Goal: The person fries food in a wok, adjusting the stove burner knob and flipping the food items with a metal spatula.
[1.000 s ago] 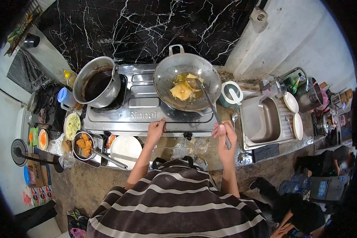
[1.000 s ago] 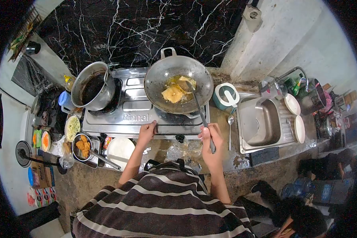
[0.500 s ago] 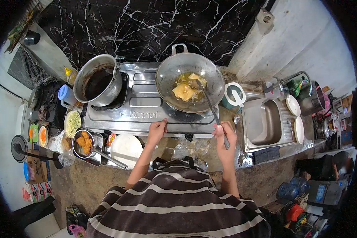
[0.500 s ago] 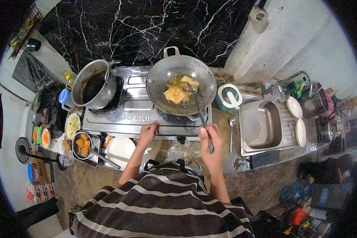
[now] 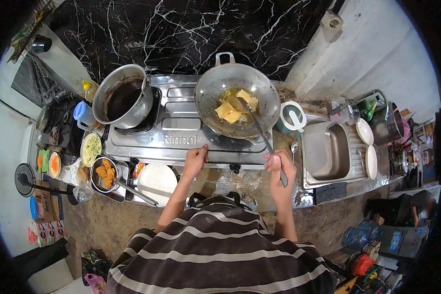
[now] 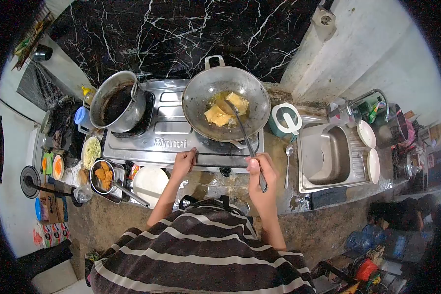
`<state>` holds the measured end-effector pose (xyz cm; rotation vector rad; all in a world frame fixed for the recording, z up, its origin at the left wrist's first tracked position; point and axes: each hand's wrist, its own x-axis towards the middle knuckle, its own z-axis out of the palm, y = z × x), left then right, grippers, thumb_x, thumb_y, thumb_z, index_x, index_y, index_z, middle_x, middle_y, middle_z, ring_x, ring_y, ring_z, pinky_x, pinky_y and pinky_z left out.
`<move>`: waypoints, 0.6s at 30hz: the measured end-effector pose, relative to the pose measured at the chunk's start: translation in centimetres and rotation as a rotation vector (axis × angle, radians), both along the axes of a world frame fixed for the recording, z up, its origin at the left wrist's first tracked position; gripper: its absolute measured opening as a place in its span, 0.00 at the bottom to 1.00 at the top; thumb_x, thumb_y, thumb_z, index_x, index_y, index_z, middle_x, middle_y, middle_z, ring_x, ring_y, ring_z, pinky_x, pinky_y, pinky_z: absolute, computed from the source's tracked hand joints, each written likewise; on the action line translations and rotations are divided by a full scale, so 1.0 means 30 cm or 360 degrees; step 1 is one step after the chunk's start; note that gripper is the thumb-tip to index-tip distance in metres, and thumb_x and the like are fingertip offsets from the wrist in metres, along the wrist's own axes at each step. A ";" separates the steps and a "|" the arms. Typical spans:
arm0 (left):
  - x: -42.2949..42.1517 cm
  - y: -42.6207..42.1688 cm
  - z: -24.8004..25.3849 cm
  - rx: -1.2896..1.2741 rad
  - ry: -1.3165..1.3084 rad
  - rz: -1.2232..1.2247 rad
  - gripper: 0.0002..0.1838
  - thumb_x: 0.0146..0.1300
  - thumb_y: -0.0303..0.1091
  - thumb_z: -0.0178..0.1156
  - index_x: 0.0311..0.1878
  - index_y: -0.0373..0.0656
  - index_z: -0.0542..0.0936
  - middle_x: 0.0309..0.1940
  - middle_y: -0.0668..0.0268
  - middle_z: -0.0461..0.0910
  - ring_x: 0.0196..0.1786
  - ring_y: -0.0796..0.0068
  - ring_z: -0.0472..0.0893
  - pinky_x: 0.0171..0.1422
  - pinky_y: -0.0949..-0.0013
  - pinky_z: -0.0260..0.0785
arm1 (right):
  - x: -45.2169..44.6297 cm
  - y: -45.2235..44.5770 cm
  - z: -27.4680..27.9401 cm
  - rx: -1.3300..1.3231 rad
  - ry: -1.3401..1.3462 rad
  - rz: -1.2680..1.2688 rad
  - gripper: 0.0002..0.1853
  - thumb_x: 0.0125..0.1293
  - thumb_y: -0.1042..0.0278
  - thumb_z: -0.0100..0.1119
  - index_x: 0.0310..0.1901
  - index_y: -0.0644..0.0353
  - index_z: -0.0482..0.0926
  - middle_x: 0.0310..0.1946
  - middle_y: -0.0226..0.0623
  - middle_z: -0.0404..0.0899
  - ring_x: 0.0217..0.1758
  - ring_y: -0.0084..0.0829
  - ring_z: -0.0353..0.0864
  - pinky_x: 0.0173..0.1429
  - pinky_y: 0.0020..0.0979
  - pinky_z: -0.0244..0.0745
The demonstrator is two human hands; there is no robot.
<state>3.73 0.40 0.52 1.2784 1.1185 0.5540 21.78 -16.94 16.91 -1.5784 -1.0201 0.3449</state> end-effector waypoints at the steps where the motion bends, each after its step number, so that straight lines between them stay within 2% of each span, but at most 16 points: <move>1: 0.002 0.000 -0.004 0.0007 0.0000 0.0008 0.31 0.70 0.50 0.53 0.13 0.40 0.73 0.06 0.73 0.64 0.10 0.83 0.61 0.16 0.72 0.50 | -0.001 0.001 0.004 0.0008 0.0008 -0.0005 0.16 0.74 0.64 0.47 0.33 0.70 0.73 0.28 0.40 0.72 0.30 0.31 0.72 0.37 0.30 0.67; 8: 0.001 0.007 -0.023 0.0000 -0.0012 0.0011 0.31 0.70 0.50 0.53 0.13 0.40 0.72 0.07 0.73 0.64 0.10 0.83 0.61 0.16 0.73 0.49 | -0.003 -0.001 0.024 -0.0049 -0.0231 -0.0055 0.17 0.74 0.63 0.47 0.32 0.70 0.73 0.28 0.41 0.72 0.29 0.33 0.72 0.35 0.31 0.66; 11: 0.002 0.001 0.004 -0.0002 -0.0005 0.0013 0.31 0.70 0.50 0.53 0.13 0.39 0.73 0.07 0.73 0.64 0.10 0.83 0.62 0.17 0.73 0.50 | 0.012 -0.013 0.017 -0.0026 -0.0271 -0.0071 0.16 0.73 0.63 0.47 0.33 0.68 0.74 0.27 0.38 0.72 0.28 0.30 0.72 0.34 0.31 0.65; 14: 0.000 0.001 0.013 0.0030 0.0063 -0.0009 0.30 0.70 0.50 0.53 0.13 0.39 0.73 0.07 0.73 0.64 0.11 0.83 0.63 0.17 0.73 0.52 | 0.055 -0.033 0.019 -0.0054 -0.0061 -0.0102 0.14 0.73 0.64 0.47 0.34 0.66 0.75 0.25 0.35 0.72 0.26 0.25 0.71 0.33 0.29 0.66; 18: 0.002 0.001 0.016 0.0068 0.0023 -0.0038 0.31 0.70 0.50 0.53 0.13 0.39 0.73 0.07 0.72 0.64 0.11 0.83 0.63 0.17 0.74 0.53 | 0.174 0.003 0.133 0.0062 -0.0301 0.0036 0.11 0.72 0.68 0.48 0.33 0.66 0.74 0.23 0.34 0.73 0.25 0.22 0.71 0.31 0.24 0.66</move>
